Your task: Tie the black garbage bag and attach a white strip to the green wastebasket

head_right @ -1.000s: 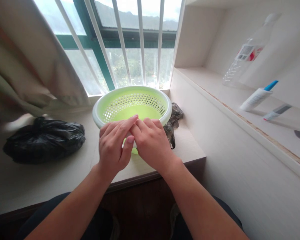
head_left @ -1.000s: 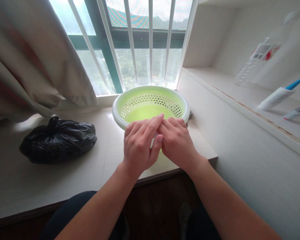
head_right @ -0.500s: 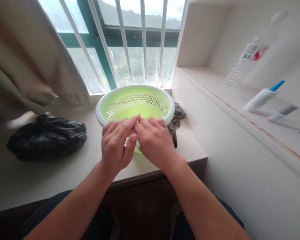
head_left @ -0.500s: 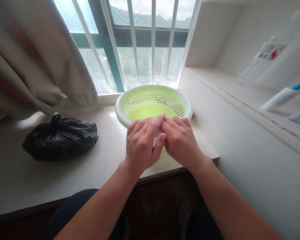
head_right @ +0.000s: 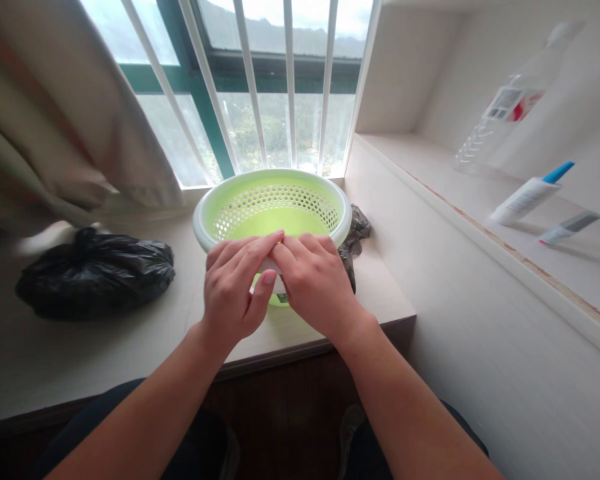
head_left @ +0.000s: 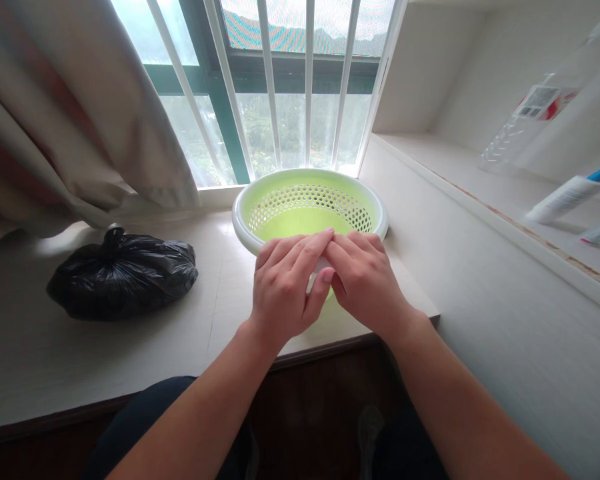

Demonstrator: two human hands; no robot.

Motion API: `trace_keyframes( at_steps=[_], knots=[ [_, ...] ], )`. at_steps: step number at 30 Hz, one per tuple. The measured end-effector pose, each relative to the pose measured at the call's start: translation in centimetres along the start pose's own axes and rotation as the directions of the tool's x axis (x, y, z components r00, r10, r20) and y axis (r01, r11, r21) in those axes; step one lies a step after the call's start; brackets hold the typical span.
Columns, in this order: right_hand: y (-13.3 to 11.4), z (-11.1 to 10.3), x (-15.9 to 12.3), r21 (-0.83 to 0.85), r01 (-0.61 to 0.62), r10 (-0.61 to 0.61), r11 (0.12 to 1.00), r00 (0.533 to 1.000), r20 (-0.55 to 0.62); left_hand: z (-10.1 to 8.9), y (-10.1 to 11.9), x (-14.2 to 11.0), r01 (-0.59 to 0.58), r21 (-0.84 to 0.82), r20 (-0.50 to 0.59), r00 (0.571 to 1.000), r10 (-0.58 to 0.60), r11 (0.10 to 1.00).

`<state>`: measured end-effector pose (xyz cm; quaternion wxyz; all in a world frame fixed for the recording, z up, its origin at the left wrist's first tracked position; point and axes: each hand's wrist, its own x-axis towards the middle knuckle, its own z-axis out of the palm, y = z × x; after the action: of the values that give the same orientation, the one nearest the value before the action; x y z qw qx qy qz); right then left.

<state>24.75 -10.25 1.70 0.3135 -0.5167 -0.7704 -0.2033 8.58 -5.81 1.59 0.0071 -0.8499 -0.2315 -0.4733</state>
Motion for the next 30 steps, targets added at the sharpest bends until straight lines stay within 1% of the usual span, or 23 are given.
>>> trace_keyframes(
  at_steps=[5, 8, 12, 17, 22, 26, 30],
  knots=[
    [0.3, -0.1, 0.0, 0.001, 0.005, -0.005, 1.000, 1.000, -0.003, 0.0, -0.1, 0.0, -0.004, 0.007, 0.006, 1.000, 0.004, 1.000],
    [0.5, -0.3, 0.0, 0.018, 0.009, -0.009, 1.000, 1.000, 0.017, -0.1, -0.1, 0.0, 0.000, 0.014, 0.021, 1.000, 0.000, 1.000],
    [0.8, -0.5, 0.0, 0.029, 0.014, -0.015, 0.999, 0.999, 0.038, -0.2, -0.4, 0.1, -0.021, -0.007, 0.034, 0.999, 0.021, 1.000],
    [0.8, -0.3, 0.0, 0.016, 0.022, -0.023, 1.000, 1.000, 0.013, -0.1, -0.6, 0.1, -0.050, -0.029, 0.016, 0.999, 0.050, 0.998],
    [0.6, -0.1, 0.0, -0.002, 0.000, 0.000, 1.000, 1.000, -0.024, 0.3, -0.2, 0.0, -0.005, 0.009, 0.002, 1.000, 0.005, 1.000],
    [0.5, -0.1, 0.0, 0.005, -0.002, 0.003, 1.000, 1.000, -0.023, 0.7, -0.1, -0.1, 0.009, 0.033, -0.018, 1.000, -0.008, 0.999],
    [0.5, -0.2, 0.0, 0.011, -0.018, 0.018, 1.000, 1.000, -0.002, 0.8, -0.3, -0.2, -0.012, 0.022, -0.023, 1.000, 0.012, 1.000]
  ],
)
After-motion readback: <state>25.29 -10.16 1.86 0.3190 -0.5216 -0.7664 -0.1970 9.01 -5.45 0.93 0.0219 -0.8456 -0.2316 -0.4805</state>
